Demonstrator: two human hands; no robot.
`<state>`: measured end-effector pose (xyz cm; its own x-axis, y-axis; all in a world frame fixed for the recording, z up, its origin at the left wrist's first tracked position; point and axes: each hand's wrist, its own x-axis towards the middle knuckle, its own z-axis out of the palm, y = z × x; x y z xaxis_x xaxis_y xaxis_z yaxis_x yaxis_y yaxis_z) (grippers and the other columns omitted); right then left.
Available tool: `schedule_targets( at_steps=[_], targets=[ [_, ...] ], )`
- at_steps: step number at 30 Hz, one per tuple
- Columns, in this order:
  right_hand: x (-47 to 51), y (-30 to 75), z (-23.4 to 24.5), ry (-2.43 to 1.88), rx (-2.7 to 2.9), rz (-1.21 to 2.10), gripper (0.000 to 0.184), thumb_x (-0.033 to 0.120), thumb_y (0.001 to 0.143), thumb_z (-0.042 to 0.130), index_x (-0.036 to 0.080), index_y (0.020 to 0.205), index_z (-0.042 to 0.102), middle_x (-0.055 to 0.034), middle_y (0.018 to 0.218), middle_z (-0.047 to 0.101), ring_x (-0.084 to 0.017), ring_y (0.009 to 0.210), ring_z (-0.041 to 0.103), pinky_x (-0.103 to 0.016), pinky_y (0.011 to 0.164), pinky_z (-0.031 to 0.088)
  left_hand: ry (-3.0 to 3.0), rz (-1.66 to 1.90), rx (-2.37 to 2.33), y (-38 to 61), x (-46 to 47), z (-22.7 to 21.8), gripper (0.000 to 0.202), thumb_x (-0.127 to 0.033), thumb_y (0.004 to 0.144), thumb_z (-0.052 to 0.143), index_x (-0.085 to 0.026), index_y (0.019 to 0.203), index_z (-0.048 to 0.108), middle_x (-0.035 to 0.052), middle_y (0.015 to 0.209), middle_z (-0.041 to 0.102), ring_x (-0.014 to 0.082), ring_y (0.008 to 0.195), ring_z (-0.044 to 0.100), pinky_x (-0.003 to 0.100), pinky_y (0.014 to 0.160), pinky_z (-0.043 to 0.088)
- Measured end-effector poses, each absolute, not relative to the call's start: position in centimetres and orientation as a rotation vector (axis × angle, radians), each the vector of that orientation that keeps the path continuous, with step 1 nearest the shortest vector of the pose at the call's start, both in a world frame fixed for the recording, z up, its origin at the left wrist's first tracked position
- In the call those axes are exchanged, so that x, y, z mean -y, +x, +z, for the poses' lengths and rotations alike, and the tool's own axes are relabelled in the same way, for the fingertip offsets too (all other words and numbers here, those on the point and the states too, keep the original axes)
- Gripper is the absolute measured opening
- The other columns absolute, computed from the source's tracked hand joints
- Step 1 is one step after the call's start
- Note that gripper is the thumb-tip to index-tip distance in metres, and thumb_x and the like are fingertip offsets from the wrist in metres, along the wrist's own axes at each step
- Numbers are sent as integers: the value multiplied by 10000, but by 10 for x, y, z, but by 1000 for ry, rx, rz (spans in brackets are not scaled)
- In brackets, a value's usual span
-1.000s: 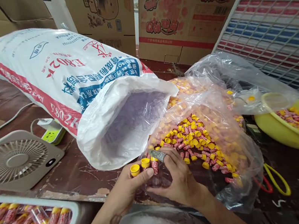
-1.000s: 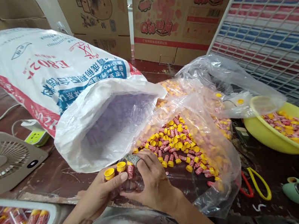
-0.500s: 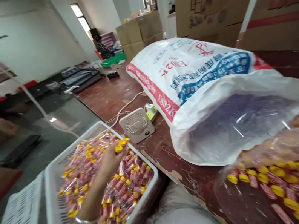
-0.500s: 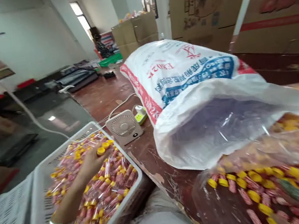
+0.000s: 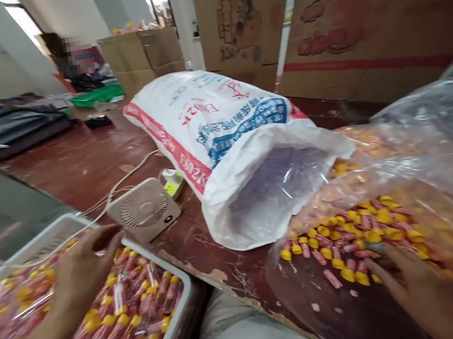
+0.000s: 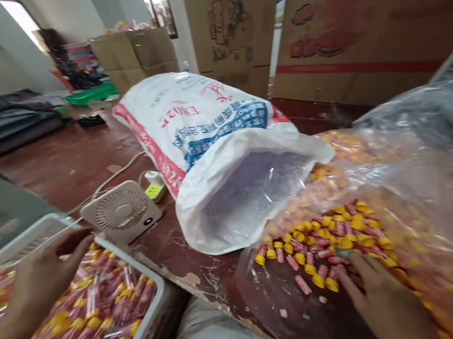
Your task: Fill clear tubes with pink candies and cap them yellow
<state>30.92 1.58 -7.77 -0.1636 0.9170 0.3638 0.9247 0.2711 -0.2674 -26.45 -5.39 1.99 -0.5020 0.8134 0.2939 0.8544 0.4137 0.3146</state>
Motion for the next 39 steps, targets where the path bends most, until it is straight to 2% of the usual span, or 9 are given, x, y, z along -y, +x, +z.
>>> schedule_targets(
  at_steps=[3,5,8,16,19,22,28,33,39],
  targets=[
    [-11,298,-83,-1740,2191,-81,341,450,1003,421,222,1073,665,-108,1016,720,-281,801,699,-399,629,542,-2199,-943,2090,-171,25,10,229,-360,947,556,-233,1060,711,21,988,778,185,855,712,267,785,541],
    [-13,282,-86,-1724,2251,-92,301,365,1000,429,208,1116,658,-106,1054,715,-275,857,704,-394,691,561,-2514,-691,1780,-114,0,4,270,-185,961,477,-207,1114,698,47,1009,769,172,861,709,252,743,544],
    [-13,262,-83,-1648,2330,-38,218,241,977,490,205,1101,665,-112,1066,704,-285,957,688,-405,782,569,-2550,-179,1582,-63,-43,-10,299,-33,884,463,-150,973,723,125,1001,738,261,940,687,358,768,548],
    [-4,261,-60,-1775,2303,314,112,100,976,567,184,1007,635,-90,1054,668,-249,992,663,-365,882,544,-2614,-95,1533,-68,-105,-39,326,42,810,402,-135,828,674,215,1106,670,364,1127,618,475,913,503],
    [-1,262,-53,-1860,2285,393,47,168,981,618,180,1026,617,-77,999,655,-252,937,666,-367,842,545,-2600,-70,1557,-70,-102,-33,327,1,853,357,-131,925,648,195,1061,658,339,990,656,431,778,522],
    [3,259,-51,-1854,2267,429,191,233,947,692,181,1093,581,-76,1015,650,-270,955,662,-378,819,548,-2594,-245,1802,-63,-88,-22,197,-191,915,439,-133,1031,587,164,1011,657,309,815,670,413,667,519],
    [5,256,-64,-1860,2212,335,171,133,874,703,173,984,579,-94,993,628,-284,896,656,-391,773,550,-3082,-1161,2224,-31,-32,-7,360,-427,888,588,-197,1164,582,86,1070,678,253,996,672,375,881,532],
    [8,258,-53,-1504,1795,538,32,229,967,613,204,977,596,-80,1034,663,-241,961,674,-356,862,553,-3410,-1306,2401,2,-1,-20,338,-440,950,548,-207,1182,626,108,1257,654,268,1146,626,381,999,473],
    [16,249,-26,-1317,1703,853,121,317,955,692,230,1034,665,-19,958,737,-197,884,714,-295,832,571,-3481,-1570,2521,21,10,-35,352,-436,936,592,-215,1209,609,73,1148,690,255,1090,631,369,965,491]
  ],
)
